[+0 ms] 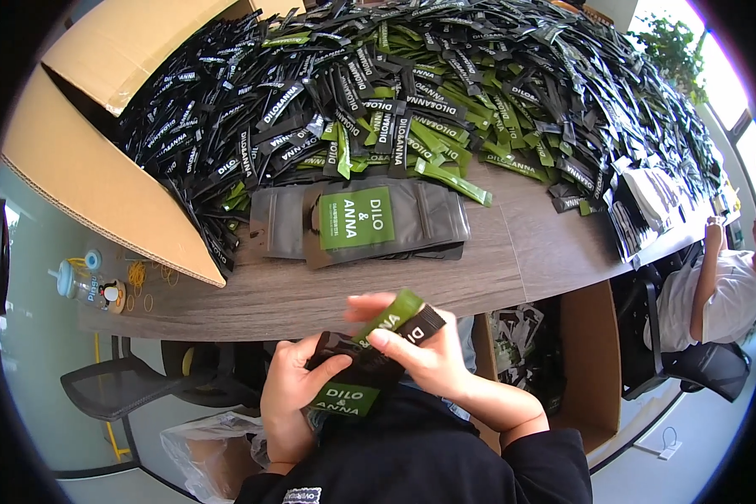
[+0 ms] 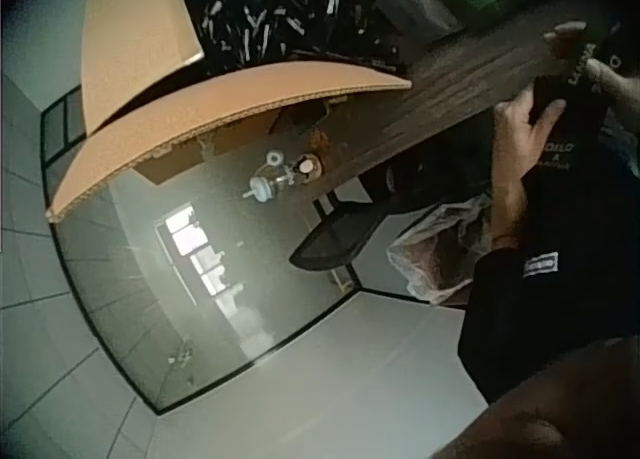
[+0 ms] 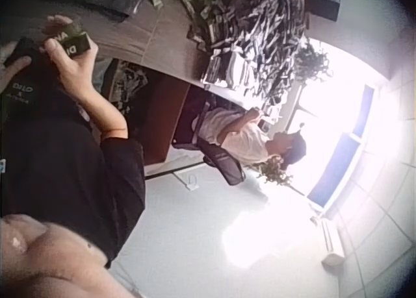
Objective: Packaging small sachets into larger bags at a production table.
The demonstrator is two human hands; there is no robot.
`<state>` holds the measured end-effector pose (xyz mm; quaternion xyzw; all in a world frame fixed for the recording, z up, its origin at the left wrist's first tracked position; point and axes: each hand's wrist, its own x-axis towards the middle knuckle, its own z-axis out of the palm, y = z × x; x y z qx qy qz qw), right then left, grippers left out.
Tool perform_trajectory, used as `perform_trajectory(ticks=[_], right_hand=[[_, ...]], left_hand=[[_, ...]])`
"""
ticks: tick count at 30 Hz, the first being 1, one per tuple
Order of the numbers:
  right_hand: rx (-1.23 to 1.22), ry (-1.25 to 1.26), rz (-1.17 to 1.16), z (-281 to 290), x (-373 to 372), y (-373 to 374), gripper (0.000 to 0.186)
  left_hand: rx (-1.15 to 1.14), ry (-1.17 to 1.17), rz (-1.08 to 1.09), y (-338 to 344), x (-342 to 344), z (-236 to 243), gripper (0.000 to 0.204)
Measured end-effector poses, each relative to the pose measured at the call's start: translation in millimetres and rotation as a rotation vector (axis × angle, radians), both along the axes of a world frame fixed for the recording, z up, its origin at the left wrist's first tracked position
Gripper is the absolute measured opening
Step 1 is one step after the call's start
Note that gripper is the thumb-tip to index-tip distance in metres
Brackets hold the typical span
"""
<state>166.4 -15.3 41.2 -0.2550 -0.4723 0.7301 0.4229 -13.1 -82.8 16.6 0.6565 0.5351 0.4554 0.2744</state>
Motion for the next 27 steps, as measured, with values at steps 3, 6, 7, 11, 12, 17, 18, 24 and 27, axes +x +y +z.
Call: perform_trajectory(ticks=[3,6,7,11,12,17,18,24,27], right_hand=[[0.441,-0.317,-0.368,-21,12,12,0.029],[0.731,-0.631,0.015,-6,19,12,0.024],[0.618,-0.574,0.190,0,20,11,0.023],[0.527,-0.428,0.664,-8,28,32,0.014],[0.523,-0.428,0.663,-12,26,35,0.014],[0.245,-0.530,0.775,-23,7,31,0.020],[0.295,-0.583,0.756,-26,5,30,0.018],[-0.137,-0.203,0.360,-15,15,30,0.022],[0.392,-0.522,0.259,-4,24,17,0.024]], left_hand=[[-0.144,-0.006,0.012,-8,-2,-2,0.022],[-0.174,-0.009,-0.022,-3,1,2,0.017],[-0.116,0.012,-0.033,-3,0,2,0.016],[-0.085,0.077,-0.175,-2,-1,12,0.013],[-0.080,0.130,-0.216,-1,1,12,0.012],[-0.054,0.142,-0.207,0,10,9,0.015],[-0.056,0.144,-0.205,2,9,8,0.015],[-0.213,-0.378,0.080,4,4,1,0.017],[-0.105,-0.299,0.096,11,20,2,0.015]])
